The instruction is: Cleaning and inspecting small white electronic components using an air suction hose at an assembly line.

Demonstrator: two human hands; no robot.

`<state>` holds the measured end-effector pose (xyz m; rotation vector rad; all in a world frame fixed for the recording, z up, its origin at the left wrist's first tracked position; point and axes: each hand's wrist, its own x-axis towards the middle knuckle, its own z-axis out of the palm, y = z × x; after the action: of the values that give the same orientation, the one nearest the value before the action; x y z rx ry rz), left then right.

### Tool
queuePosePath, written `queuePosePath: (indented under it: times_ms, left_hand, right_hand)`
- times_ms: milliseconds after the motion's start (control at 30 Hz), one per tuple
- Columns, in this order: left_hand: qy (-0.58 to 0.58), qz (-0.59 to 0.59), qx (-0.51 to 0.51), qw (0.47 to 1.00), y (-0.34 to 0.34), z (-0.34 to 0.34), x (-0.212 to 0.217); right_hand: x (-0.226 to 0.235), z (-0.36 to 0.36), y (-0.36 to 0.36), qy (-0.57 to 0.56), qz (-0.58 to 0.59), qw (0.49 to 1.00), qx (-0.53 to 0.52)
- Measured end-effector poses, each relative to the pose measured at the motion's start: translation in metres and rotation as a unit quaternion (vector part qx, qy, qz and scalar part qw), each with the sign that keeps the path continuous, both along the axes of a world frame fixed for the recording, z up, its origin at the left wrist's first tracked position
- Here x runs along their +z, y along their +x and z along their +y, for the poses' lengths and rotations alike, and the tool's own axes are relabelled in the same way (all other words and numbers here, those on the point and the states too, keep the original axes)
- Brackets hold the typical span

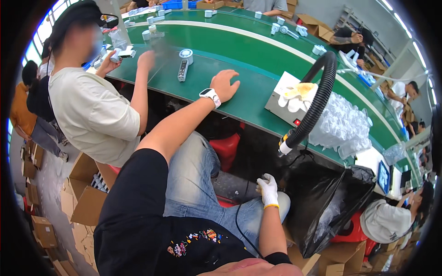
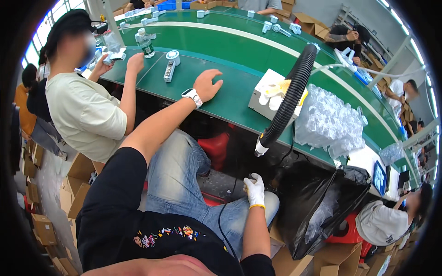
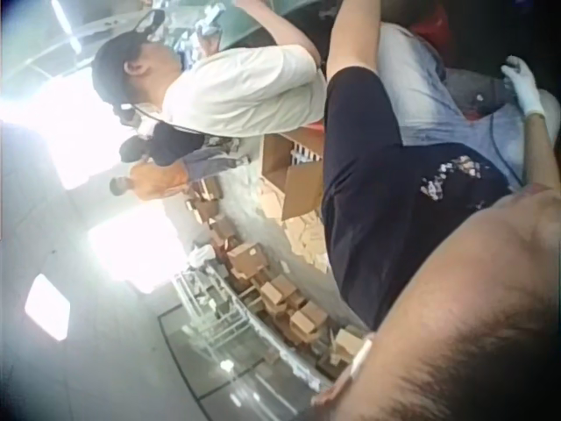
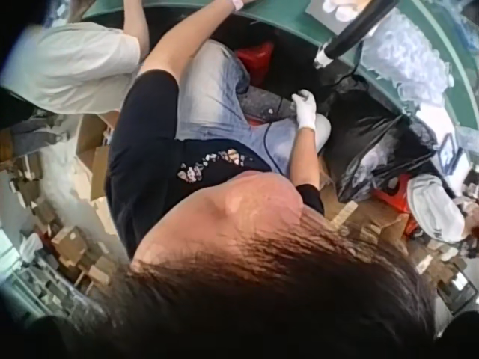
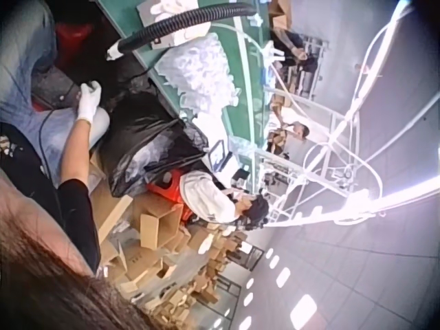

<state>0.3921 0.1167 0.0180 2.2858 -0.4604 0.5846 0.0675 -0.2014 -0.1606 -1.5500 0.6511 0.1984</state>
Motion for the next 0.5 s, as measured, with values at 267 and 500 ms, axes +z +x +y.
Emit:
queuePosePath:
  times_ms: [267, 500]
  left_hand:
    - [0.216, -0.031, 0.412, 0.885, 0.034, 0.068, 0.083]
    - [0.157, 0.248, 0.315, 0.902, 0.056, 0.121, 0.054]
  right_hand:
    - [0.014, -0.003, -0.013, 0.108, -0.097, 0.989, -0.025]
    - [0.096, 0.052, -0.023, -0.005, -0.26, 0.963, 0.077]
